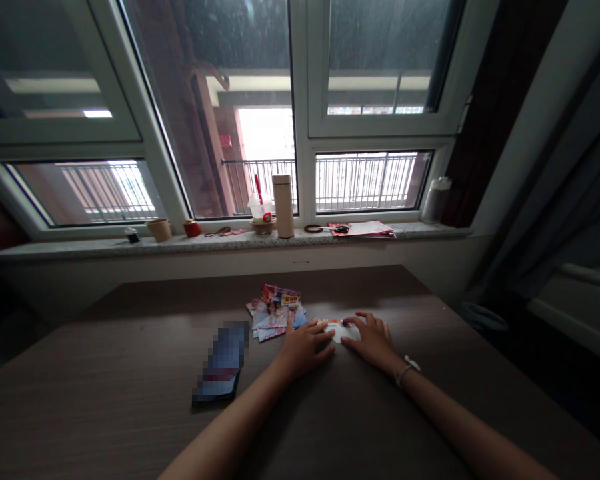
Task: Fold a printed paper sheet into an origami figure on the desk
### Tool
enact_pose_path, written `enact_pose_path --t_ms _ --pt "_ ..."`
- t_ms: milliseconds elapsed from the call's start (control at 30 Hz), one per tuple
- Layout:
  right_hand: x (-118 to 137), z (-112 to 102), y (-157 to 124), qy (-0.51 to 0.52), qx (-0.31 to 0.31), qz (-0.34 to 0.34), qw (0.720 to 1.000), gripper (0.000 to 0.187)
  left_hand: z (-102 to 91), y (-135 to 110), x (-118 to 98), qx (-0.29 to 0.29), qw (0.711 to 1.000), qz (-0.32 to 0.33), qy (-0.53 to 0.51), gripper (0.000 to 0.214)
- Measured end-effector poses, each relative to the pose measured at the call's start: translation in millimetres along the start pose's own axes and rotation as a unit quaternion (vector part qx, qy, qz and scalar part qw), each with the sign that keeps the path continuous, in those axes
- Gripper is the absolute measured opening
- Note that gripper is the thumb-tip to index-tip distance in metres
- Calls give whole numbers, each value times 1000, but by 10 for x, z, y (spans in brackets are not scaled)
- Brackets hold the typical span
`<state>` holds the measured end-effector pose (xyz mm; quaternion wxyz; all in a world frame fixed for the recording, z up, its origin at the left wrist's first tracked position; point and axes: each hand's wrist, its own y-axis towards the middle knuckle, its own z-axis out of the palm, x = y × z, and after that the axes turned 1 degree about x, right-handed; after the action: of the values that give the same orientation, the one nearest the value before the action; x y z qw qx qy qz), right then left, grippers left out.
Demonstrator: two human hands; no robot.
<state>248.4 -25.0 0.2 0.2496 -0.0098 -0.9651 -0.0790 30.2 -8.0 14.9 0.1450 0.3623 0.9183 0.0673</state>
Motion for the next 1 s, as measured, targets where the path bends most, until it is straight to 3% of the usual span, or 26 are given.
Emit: enact_pose_path --t_ms 633,1000 --pt "-294 -140 107 39 54 -25 997 49 -23 -14 -27 8 1000 -15 3 40" --pt "-513 -89 175 48 57 -71 995 56 -5 -17 -26 0 1000 -26 -3 39"
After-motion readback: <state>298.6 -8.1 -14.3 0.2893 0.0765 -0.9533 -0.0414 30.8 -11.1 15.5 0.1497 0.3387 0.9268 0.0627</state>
